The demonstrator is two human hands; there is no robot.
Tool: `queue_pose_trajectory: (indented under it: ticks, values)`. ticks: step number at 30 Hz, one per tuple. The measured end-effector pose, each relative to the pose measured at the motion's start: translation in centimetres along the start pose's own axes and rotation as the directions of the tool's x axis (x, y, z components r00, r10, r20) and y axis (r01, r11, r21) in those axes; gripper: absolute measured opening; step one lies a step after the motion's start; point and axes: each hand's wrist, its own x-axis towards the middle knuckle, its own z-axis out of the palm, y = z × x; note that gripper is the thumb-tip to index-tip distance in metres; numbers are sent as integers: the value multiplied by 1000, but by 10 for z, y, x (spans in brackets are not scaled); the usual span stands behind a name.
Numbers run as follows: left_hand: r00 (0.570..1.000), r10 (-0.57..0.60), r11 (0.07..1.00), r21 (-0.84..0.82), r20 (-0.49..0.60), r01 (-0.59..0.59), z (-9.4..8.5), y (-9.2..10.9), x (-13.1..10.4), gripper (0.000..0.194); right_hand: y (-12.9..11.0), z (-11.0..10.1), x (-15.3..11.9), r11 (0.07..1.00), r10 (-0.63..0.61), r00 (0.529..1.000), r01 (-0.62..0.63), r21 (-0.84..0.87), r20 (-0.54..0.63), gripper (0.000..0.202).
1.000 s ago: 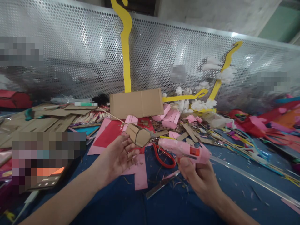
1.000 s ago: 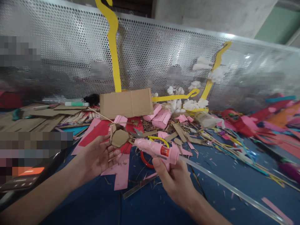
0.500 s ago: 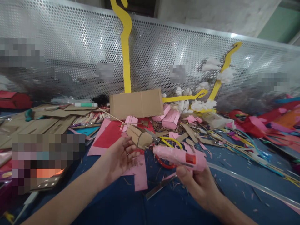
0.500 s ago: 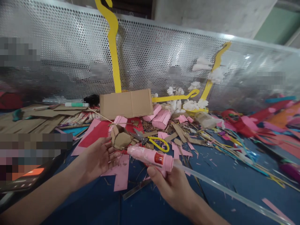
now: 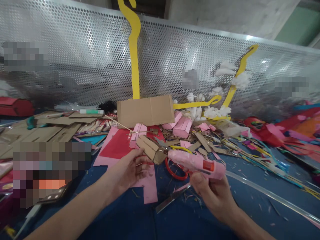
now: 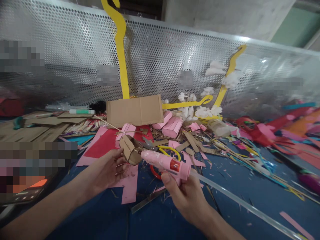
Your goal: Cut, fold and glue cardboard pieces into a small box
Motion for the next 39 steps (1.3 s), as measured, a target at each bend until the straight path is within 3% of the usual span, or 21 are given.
queue_pose_trajectory:
  ticks: [6,24,30,39]
  values:
    - [1000,-1,1000,-28,-11,1,0,1,0,16,-5,0,3,988,-81,995,88,-129,57,39]
    - [1000,22,999,-48,-4,-23,2,5,-3,23,-11,-2,3,978,-51,993,71,-195,105,39]
    - [999,16,998,-61,-49,-19,-1,8,-4,24,-8,-2,3,974,-10,999,19,-225,43,46]
    - [1000,11,996,-85,-22,-13,-11,6,2,22,-11,-1,3,979,-6,1000,7,-203,7,42]
